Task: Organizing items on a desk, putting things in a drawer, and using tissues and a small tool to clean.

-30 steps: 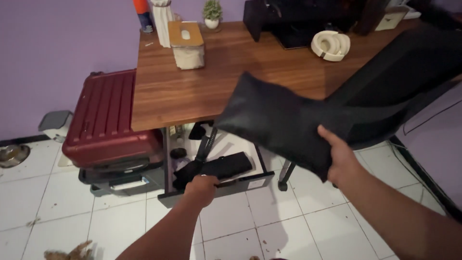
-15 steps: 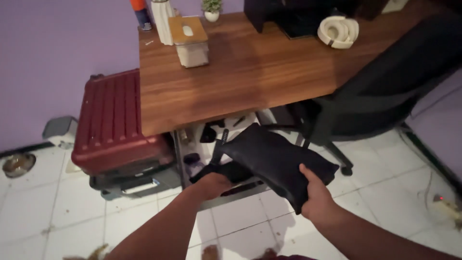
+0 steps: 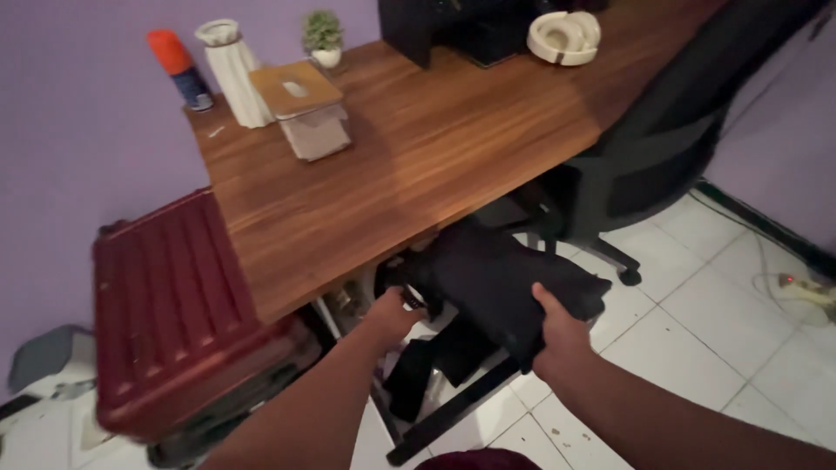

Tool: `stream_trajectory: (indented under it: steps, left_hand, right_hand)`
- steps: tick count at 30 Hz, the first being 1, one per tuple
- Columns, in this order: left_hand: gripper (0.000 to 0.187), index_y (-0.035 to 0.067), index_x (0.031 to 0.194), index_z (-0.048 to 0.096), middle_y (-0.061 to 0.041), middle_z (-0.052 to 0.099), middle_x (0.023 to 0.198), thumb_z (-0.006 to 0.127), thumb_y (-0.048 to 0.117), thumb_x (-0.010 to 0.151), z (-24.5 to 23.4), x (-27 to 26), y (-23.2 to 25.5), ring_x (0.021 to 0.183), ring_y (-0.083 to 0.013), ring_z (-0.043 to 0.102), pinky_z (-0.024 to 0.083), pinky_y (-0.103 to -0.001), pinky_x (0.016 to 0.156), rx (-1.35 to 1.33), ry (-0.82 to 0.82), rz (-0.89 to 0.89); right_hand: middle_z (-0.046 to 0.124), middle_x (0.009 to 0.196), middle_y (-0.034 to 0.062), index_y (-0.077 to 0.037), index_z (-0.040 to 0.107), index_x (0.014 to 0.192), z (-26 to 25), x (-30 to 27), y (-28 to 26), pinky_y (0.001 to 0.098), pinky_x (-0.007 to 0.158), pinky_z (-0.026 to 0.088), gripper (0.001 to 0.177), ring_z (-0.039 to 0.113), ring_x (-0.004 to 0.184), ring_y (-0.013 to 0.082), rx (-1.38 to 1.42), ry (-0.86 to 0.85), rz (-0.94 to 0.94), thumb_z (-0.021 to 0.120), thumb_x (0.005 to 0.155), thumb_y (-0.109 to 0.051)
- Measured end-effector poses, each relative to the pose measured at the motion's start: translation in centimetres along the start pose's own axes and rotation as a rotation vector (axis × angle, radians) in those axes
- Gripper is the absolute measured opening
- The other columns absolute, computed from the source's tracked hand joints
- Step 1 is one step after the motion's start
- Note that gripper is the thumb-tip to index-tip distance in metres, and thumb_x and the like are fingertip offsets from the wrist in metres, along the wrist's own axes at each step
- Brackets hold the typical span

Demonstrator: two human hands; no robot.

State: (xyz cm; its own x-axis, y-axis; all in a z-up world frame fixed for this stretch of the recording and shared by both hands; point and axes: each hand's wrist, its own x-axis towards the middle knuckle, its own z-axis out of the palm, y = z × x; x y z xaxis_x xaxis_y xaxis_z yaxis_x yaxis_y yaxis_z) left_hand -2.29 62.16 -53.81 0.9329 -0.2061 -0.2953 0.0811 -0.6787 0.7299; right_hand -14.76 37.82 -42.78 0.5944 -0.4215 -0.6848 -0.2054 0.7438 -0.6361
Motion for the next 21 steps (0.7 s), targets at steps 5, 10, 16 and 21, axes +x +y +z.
stream_trajectory:
  steps: [5,10,16,21]
  left_hand:
    - [0.052,-0.005,0.117,0.066,-0.021,0.074,0.111,0.084,0.028,0.081,2.7,4.7,-0.9,0.093,-0.0294,0.071,0.057,-0.042,0.079,-0.23,-0.048,-0.01]
    - [0.04,-0.002,0.109,0.075,-0.017,0.078,0.103,0.078,0.026,0.082,3.9,5.6,-1.2,0.086,-0.0258,0.071,0.057,-0.041,0.077,-0.478,-0.078,-0.004]
    - [0.034,0.003,0.113,0.077,-0.013,0.078,0.104,0.075,0.029,0.09,4.9,6.2,-3.6,0.091,-0.0258,0.071,0.054,-0.039,0.082,-0.348,0.02,-0.064]
    - [0.035,0.002,0.113,0.075,-0.015,0.077,0.105,0.075,0.03,0.091,4.0,2.3,-2.7,0.094,-0.0273,0.07,0.054,-0.04,0.086,-0.398,0.013,-0.03]
  right_hand:
    - [0.065,0.142,0.0154,-0.006,0.056,0.144,1.3,5.6,2.4,0.0496,0.103,0.052,0.069,0.065,0.122,0.0354,0.016,-0.057,-0.011,0.08,0.084,-0.03]
    - [0.066,0.138,0.0137,-0.006,0.057,0.142,5.3,3.7,2.1,0.0519,0.103,0.053,0.065,0.065,0.122,0.0352,-0.036,0.021,0.013,0.08,0.087,-0.03]
    - [0.07,0.136,0.0097,-0.012,0.065,0.136,8.1,10.0,5.2,0.0521,0.106,0.055,0.052,0.067,0.121,0.0319,0.189,-0.159,0.214,0.076,0.088,-0.03]
    - [0.067,0.14,0.0131,-0.009,0.064,0.136,10.2,16.3,8.1,0.0547,0.107,0.05,0.056,0.064,0.124,0.0345,0.173,-0.248,0.198,0.069,0.092,-0.044]
